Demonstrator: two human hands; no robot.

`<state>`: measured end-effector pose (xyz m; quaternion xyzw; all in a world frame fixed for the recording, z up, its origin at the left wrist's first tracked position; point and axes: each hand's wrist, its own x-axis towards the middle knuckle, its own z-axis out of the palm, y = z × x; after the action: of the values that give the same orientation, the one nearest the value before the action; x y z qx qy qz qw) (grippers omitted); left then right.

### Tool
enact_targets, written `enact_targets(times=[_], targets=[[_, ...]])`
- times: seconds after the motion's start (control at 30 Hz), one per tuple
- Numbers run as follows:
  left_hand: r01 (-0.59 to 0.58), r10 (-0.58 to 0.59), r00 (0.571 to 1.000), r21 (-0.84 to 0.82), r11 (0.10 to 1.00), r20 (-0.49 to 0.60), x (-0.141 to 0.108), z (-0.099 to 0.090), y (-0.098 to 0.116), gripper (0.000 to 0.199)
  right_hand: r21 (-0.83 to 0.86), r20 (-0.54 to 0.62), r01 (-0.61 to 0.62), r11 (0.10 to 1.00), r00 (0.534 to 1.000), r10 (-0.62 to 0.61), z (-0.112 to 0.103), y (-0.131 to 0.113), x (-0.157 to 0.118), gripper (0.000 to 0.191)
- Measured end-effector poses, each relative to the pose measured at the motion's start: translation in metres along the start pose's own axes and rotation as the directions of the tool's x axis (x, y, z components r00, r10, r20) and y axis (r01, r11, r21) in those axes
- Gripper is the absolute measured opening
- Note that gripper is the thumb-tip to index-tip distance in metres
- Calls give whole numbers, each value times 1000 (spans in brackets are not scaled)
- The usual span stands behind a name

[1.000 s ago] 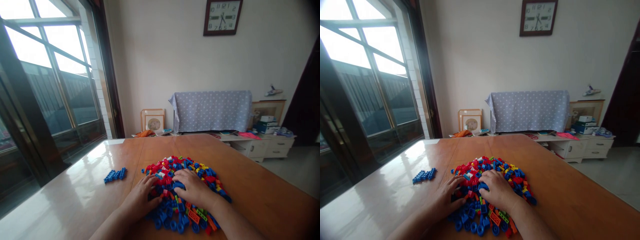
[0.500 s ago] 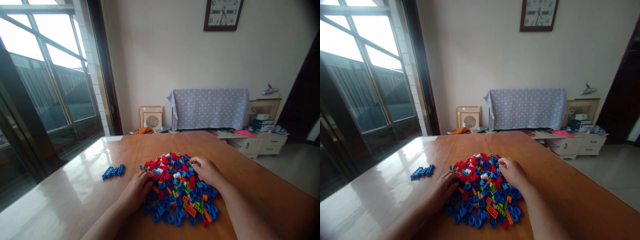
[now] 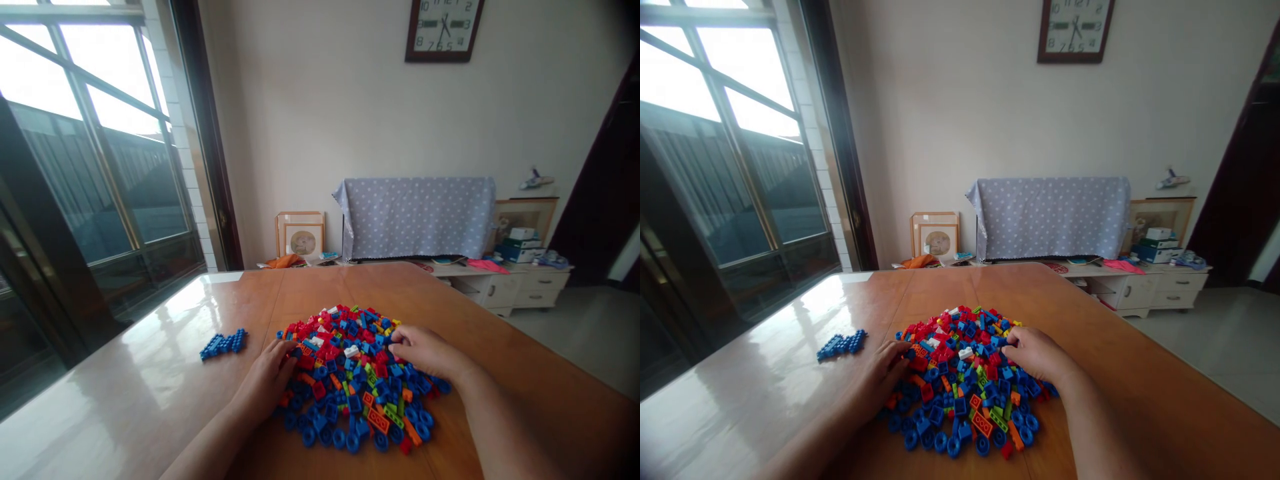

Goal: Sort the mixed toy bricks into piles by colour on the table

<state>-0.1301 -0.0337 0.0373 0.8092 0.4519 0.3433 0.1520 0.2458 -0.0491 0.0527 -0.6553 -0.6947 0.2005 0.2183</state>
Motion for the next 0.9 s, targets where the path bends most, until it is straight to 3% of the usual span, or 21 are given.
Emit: enact_targets(times=[0.13, 0.23, 0.57, 0.9], targets=[[-2, 2, 1000, 10, 1000, -1, 0, 1, -1, 28, 18, -23, 140, 990, 990, -139, 9, -19, 0, 15], [-17, 17, 999, 15, 1000, 46, 0, -4, 4, 28, 116, -51, 184, 976, 982, -180, 18, -30, 1, 22], [-25, 23, 996, 12, 1000, 91, 0, -10, 13, 30, 567, 10, 122, 815, 988, -155, 29, -50, 1, 31], [-57, 59, 997, -36, 998, 50, -7, -4, 11, 30, 594, -38, 48, 803, 999, -31, 27, -52, 3, 32]])
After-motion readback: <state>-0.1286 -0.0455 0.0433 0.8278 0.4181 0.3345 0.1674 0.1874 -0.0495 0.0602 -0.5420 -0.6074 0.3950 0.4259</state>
